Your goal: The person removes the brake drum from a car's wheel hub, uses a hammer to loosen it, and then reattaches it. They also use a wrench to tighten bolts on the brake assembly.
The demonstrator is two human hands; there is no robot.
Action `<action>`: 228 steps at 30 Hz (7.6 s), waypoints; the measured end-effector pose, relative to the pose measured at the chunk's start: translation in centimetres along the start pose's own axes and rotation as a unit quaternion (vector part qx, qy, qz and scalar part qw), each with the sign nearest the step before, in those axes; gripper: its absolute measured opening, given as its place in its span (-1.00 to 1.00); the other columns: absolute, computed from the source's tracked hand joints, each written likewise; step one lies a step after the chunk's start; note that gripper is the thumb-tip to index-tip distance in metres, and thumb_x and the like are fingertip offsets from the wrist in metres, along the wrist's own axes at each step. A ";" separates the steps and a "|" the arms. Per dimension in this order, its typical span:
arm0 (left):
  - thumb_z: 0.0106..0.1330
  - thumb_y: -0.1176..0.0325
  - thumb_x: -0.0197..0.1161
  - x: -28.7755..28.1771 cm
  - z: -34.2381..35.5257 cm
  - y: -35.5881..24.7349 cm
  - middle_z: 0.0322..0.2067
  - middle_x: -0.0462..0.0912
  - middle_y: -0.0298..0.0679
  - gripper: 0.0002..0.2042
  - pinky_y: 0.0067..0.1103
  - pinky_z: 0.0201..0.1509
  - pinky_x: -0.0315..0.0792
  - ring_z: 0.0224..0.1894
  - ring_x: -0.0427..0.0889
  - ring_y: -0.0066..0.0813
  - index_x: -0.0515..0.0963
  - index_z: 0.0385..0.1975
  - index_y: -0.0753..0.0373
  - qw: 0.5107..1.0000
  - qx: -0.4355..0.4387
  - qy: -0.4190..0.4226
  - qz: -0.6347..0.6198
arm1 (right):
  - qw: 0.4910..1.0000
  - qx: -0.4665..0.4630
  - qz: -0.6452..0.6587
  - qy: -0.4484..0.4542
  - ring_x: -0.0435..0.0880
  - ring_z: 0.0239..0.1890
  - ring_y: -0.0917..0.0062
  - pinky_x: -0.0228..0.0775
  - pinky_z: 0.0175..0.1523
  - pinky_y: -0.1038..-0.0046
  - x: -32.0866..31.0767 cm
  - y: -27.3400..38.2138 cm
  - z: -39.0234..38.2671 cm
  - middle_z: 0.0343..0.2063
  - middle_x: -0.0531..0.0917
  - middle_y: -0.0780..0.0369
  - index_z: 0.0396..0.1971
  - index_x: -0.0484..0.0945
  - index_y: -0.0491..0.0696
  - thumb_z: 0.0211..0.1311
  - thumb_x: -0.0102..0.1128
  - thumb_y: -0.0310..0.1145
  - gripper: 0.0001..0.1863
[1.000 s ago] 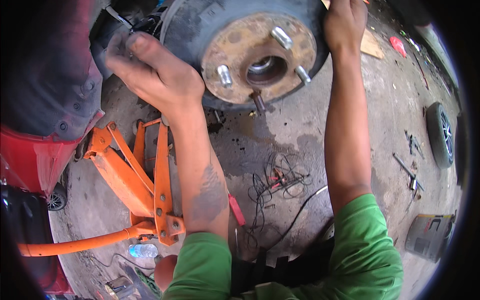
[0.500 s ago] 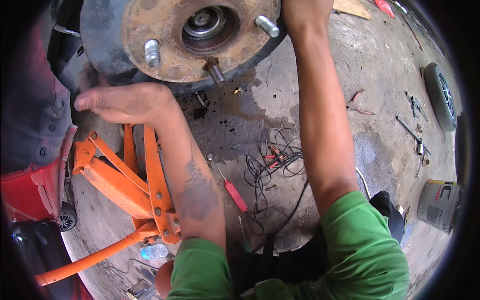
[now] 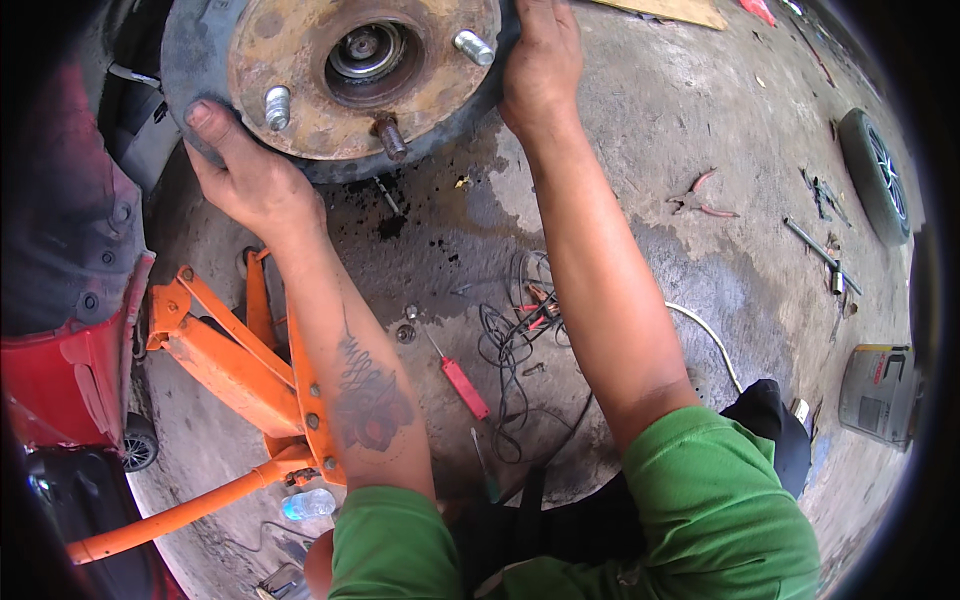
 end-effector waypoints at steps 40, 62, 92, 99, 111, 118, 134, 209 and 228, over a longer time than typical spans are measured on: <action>0.47 0.03 0.12 -3.0 2.1 -6.2 -0.12 0.54 0.07 -0.41 -0.41 0.02 0.46 -0.07 0.56 -0.24 0.35 0.06 0.60 0.984 0.121 -0.112 0.074 | 0.924 -0.294 -0.238 -0.065 0.52 0.18 0.27 0.29 0.29 0.25 1.3 12.3 3.3 0.10 0.57 0.01 0.20 0.44 -0.18 0.48 -0.22 0.16 -0.31; 0.60 0.05 -0.28 -0.3 -0.2 1.8 -0.20 0.49 0.01 -0.46 -0.44 0.00 0.33 -0.18 0.47 -0.32 0.42 -0.14 0.52 0.971 0.181 -0.132 0.082 | 0.958 -0.184 -0.213 -0.052 0.46 0.17 0.35 0.22 0.29 0.36 0.3 1.5 3.2 0.10 0.54 0.00 0.13 0.45 -0.34 0.55 -0.31 0.07 -0.30; 0.15 0.07 0.53 -1.6 -0.5 1.6 -0.62 0.50 -0.32 -0.52 -0.67 -0.39 0.34 -0.55 0.39 -0.64 0.47 -0.57 0.39 0.980 -0.020 -0.197 -0.009 | 0.970 -0.084 -0.169 -0.151 0.49 -0.52 0.63 0.36 -0.35 0.53 0.2 3.1 2.1 -0.61 0.63 0.24 -0.57 0.64 -0.29 0.22 0.30 0.18 -0.32; 0.14 0.03 0.53 -1.0 -0.4 1.3 -0.59 0.55 -0.29 -0.51 -0.67 -0.35 0.38 -0.52 0.44 -0.62 0.46 -0.61 0.36 0.972 -0.056 -0.219 -0.063 | 0.971 -0.046 -0.182 -0.150 0.46 -0.50 0.64 0.33 -0.38 0.52 1.0 4.4 2.2 -0.59 0.60 0.26 -0.56 0.62 -0.30 0.22 0.29 0.19 -0.31; 0.12 0.05 0.54 -0.9 -0.1 0.7 -0.65 0.49 -0.34 -0.50 -0.70 -0.40 0.36 -0.57 0.39 -0.66 0.42 -0.69 0.29 0.972 -0.070 -0.220 -0.052 | 0.990 -0.046 -0.083 -0.101 0.54 -0.37 0.63 0.40 -0.24 0.55 1.5 3.6 2.6 -0.41 0.66 0.24 -0.32 0.67 -0.30 0.29 0.22 0.17 -0.33; 0.15 0.04 0.52 -1.1 0.0 0.1 -0.65 0.49 -0.34 -0.50 -0.69 -0.41 0.36 -0.56 0.39 -0.67 0.44 -0.67 0.33 0.974 -0.085 -0.209 -0.013 | 0.973 -0.063 -0.206 -0.083 0.57 -0.32 0.57 0.42 -0.16 0.53 1.2 5.2 2.3 -0.40 0.67 0.19 -0.32 0.66 -0.33 0.34 0.14 0.15 -0.33; 0.43 -0.19 0.03 -0.7 -4.8 2.3 -0.40 0.67 0.07 -0.31 -0.37 -0.22 0.47 -0.34 0.66 -0.19 0.54 -0.29 0.56 0.984 -0.044 -0.129 0.113 | 0.963 -0.068 -0.247 -0.086 0.58 -0.08 0.13 0.36 0.07 0.23 -0.8 -0.6 -2.1 -0.19 0.60 -0.15 -0.08 0.48 -0.36 0.42 -0.12 0.24 -0.22; 0.52 -0.04 -0.04 -1.8 -2.2 1.4 -0.64 0.45 -0.23 -0.42 -0.48 -0.44 0.22 -0.54 0.32 -0.48 0.43 -0.55 0.45 0.975 0.050 -0.117 0.181 | 0.955 -0.166 -0.247 -0.015 0.39 -0.46 0.60 0.31 -0.29 0.51 -0.3 4.2 4.7 -0.60 0.55 0.28 -0.51 0.56 -0.26 0.26 0.20 0.23 -0.30; 0.51 -0.01 -0.02 -1.2 -2.1 1.7 -0.65 0.35 -0.32 -0.45 -0.54 -0.48 0.10 -0.55 0.25 -0.58 0.35 -0.57 0.41 0.986 0.097 -0.124 0.060 | 0.967 -0.170 -0.188 -0.008 0.41 -0.47 0.72 0.24 -0.35 0.63 0.1 4.9 4.8 -0.57 0.57 0.36 -0.48 0.63 -0.21 0.35 0.18 0.13 -0.41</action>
Point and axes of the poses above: each hand's wrist, its own z-axis towards the middle knuckle, its own x-axis out of the palm, y = z × x, the point moved 3 cm from there along z, towards the middle knuckle
